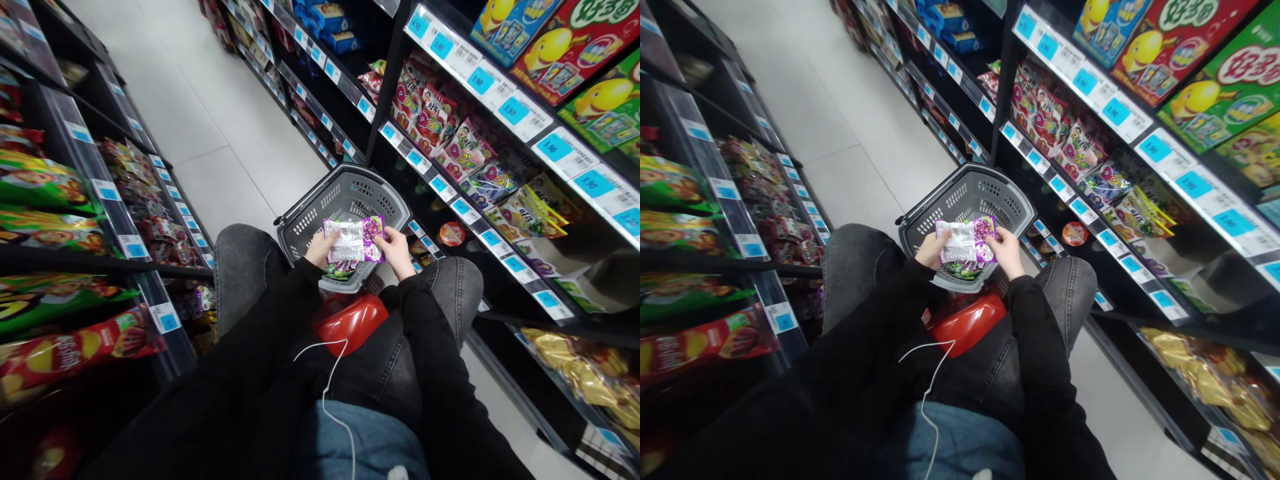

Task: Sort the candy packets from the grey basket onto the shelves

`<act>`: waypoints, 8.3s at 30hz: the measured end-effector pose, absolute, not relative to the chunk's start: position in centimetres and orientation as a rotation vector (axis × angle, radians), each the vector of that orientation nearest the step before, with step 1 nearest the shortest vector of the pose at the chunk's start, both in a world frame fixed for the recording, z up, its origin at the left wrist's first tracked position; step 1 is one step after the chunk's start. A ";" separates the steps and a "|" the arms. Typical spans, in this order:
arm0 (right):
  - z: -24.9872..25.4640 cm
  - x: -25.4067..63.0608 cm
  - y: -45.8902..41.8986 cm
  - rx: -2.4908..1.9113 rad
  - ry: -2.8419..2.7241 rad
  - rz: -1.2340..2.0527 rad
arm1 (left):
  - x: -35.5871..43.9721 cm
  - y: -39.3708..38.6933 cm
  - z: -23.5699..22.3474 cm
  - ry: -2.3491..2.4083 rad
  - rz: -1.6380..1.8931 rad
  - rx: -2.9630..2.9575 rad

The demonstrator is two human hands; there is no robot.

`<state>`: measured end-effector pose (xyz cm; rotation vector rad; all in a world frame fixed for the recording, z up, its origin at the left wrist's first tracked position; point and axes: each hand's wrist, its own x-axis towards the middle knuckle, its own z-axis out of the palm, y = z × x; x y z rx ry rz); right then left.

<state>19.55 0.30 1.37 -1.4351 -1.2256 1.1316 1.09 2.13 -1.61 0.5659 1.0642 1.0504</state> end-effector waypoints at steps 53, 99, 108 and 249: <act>-4.3 16.4 1.4 -2.169 -1.892 0.606 | -1.4 4.3 -6.3 1.494 0.480 1.375; 7.3 19.5 0.4 -1.178 -1.451 0.855 | -0.1 0.9 1.9 0.721 0.708 0.751; 3.3 20.2 1.1 -1.343 -1.134 1.431 | -0.2 1.7 0.8 0.793 0.932 0.756; 7.2 29.7 1.6 -2.021 -1.047 -0.394 | -2.5 2.6 -6.0 1.556 -0.364 1.798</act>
